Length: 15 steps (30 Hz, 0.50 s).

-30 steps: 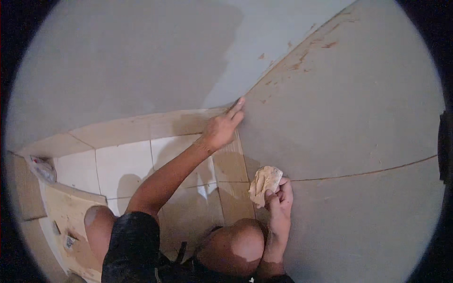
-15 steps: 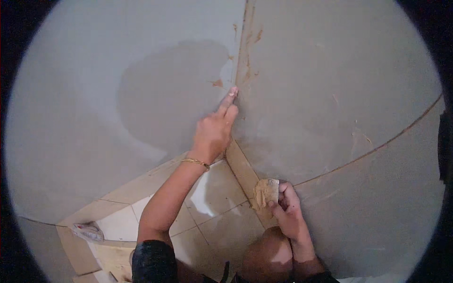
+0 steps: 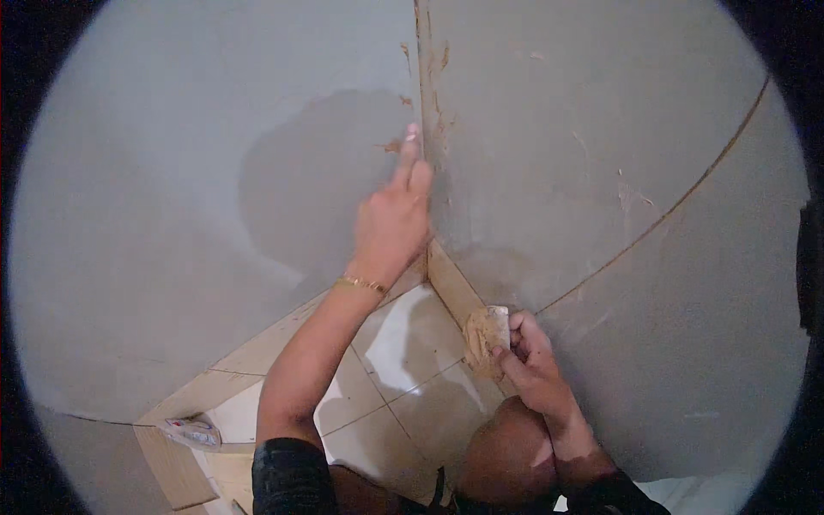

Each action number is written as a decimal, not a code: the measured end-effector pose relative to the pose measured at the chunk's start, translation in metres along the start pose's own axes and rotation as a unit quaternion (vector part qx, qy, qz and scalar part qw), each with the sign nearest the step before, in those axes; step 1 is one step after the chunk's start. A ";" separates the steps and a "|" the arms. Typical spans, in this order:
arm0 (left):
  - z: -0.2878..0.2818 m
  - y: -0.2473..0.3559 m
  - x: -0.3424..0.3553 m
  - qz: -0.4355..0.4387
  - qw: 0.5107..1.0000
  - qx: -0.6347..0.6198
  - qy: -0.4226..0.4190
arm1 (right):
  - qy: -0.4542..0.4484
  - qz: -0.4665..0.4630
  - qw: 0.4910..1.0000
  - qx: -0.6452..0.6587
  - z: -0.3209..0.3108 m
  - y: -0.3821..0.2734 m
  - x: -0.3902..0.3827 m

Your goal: Apply grout or filler to the corners of wall tiles using fingers and a small sponge.

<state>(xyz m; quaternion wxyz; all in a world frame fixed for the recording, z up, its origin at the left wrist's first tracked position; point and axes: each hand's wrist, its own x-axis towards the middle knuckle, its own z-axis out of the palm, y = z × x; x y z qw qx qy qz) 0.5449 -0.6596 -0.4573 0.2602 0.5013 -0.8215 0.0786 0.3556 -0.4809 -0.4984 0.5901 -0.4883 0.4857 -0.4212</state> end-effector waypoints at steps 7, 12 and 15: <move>0.041 0.002 -0.021 -0.009 0.992 0.071 -0.103 | 0.032 -0.040 0.999 0.003 0.011 -0.011 -0.006; -0.001 -0.003 -0.012 0.047 0.992 0.039 -0.108 | 0.018 -0.051 0.997 -0.050 0.004 0.001 -0.008; -0.057 0.005 0.026 0.020 0.995 0.033 0.092 | 0.008 -0.021 0.999 -0.035 0.009 -0.009 -0.009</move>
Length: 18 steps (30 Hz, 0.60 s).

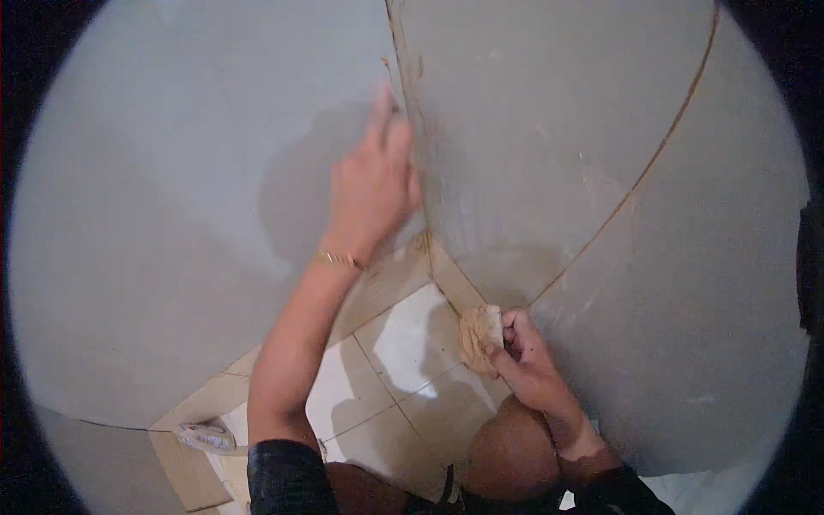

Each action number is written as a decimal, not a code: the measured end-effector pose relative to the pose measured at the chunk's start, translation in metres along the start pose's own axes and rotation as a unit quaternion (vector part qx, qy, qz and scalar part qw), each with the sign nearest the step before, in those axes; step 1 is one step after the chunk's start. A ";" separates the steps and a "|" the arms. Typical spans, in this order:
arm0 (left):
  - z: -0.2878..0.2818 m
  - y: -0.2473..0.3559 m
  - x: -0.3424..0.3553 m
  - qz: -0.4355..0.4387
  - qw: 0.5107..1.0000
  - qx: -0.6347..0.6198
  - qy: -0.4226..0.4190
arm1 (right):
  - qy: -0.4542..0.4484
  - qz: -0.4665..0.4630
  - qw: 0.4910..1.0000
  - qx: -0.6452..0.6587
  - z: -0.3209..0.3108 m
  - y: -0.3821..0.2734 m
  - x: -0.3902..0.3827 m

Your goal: Apply grout or filler to the corners of wall tiles using fingers and a small sponge.

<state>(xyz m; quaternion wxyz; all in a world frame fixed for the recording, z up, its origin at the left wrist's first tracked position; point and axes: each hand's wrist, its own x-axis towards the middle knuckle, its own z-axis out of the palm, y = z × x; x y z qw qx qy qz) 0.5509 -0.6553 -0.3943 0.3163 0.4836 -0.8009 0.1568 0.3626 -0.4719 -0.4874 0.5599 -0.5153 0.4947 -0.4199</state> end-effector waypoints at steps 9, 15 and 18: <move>0.087 0.008 -0.057 -0.036 0.989 0.010 -0.140 | 0.007 -0.040 0.999 0.028 -0.006 0.014 -0.001; 0.162 -0.012 -0.145 -0.027 0.971 -0.001 -0.236 | -0.018 0.008 0.999 0.040 0.001 0.003 -0.004; 0.159 -0.013 -0.148 -0.004 0.968 -0.010 -0.252 | -0.011 -0.028 0.998 0.052 0.001 0.006 -0.004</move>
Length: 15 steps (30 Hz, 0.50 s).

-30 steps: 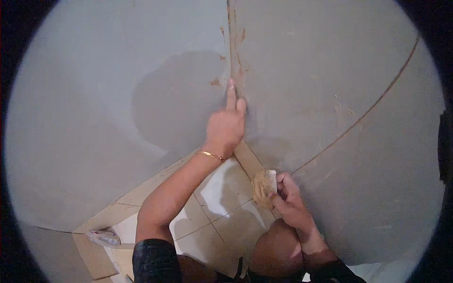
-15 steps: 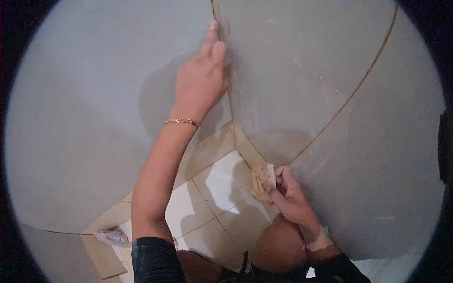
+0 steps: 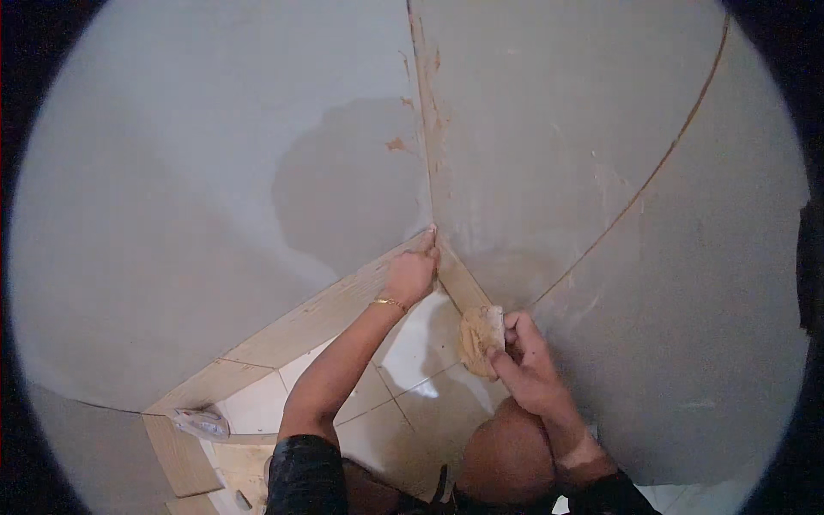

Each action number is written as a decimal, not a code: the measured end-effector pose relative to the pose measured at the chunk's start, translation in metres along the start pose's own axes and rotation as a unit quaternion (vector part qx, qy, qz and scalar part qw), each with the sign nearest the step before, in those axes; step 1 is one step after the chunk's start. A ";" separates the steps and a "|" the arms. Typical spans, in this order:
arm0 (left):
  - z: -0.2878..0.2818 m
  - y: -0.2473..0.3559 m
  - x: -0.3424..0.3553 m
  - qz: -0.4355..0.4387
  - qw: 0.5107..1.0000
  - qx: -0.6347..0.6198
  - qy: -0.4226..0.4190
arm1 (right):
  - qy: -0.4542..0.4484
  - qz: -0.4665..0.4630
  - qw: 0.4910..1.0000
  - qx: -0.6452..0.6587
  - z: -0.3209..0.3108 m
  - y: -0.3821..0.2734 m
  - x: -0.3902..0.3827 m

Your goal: Apply grout or filler to the corners of wall tiles using fingers and a small sponge.

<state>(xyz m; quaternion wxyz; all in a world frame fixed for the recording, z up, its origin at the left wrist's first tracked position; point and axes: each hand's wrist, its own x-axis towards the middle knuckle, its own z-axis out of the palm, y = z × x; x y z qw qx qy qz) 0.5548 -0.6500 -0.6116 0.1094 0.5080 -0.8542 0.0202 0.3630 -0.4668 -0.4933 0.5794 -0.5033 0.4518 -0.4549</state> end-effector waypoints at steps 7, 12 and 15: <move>-0.169 -0.008 0.025 0.060 0.956 -0.095 0.272 | 0.020 0.039 0.999 -0.030 -0.007 0.005 0.004; -0.201 0.009 -0.010 0.000 0.913 -0.369 0.177 | 0.061 0.033 0.997 0.037 -0.006 -0.016 0.015; -0.208 0.014 -0.046 0.113 0.903 -0.403 0.101 | 0.056 0.023 0.995 0.075 0.015 -0.029 0.019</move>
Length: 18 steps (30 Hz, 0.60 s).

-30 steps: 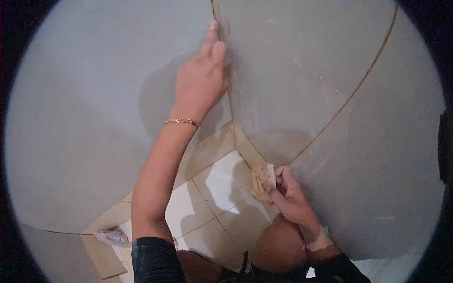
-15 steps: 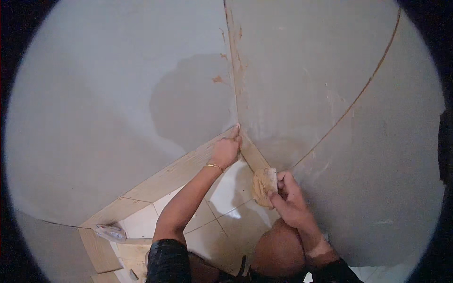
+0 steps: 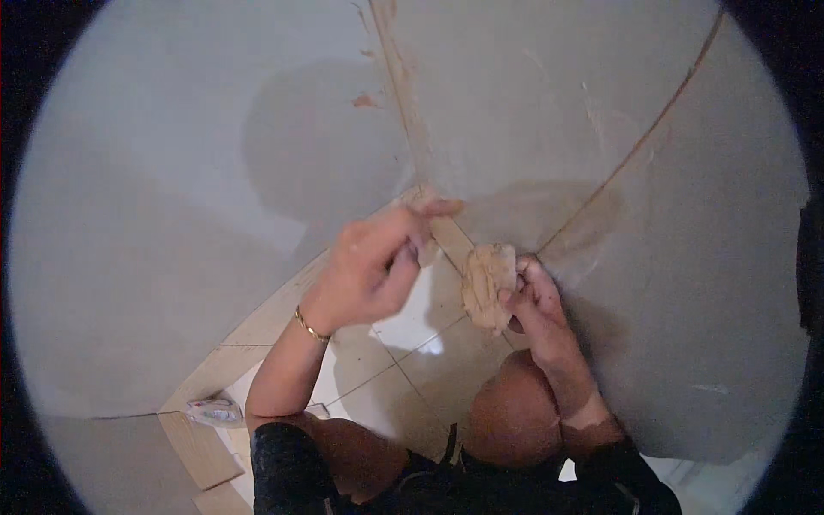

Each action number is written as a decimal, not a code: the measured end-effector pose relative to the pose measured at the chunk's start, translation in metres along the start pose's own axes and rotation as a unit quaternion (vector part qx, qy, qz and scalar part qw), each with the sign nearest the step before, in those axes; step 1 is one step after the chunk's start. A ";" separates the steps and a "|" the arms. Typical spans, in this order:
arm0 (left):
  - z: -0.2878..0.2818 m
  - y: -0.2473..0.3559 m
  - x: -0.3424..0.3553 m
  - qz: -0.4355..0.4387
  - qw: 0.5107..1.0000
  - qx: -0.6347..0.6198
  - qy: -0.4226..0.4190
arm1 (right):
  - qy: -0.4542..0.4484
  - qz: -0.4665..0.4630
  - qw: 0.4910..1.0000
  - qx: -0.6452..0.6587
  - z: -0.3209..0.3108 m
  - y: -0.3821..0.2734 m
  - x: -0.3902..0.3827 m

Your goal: Apply grout or filler to the corners of wall tiles using fingers and a small sponge.

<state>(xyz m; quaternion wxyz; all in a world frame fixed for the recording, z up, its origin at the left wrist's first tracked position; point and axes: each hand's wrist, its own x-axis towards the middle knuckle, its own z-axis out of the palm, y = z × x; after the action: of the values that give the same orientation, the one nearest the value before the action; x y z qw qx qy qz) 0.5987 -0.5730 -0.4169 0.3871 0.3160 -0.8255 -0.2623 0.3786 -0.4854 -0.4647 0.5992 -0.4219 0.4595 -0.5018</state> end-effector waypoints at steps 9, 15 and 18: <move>0.006 0.003 -0.019 0.064 0.987 0.032 -0.145 | -0.004 0.057 0.998 0.026 0.005 -0.002 0.005; 0.011 -0.030 -0.021 0.016 0.991 -0.103 -0.083 | 0.025 0.067 0.996 0.046 0.003 -0.002 0.004; 0.023 -0.062 -0.006 -0.142 0.987 -0.072 0.015 | 0.022 0.041 0.998 0.036 0.000 0.006 0.004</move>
<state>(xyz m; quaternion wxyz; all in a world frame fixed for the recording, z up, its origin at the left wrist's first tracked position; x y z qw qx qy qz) 0.6028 -0.6056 -0.4741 0.3796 0.4051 -0.7454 -0.3690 0.3803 -0.4882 -0.4706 0.6241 -0.3697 0.4708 -0.5021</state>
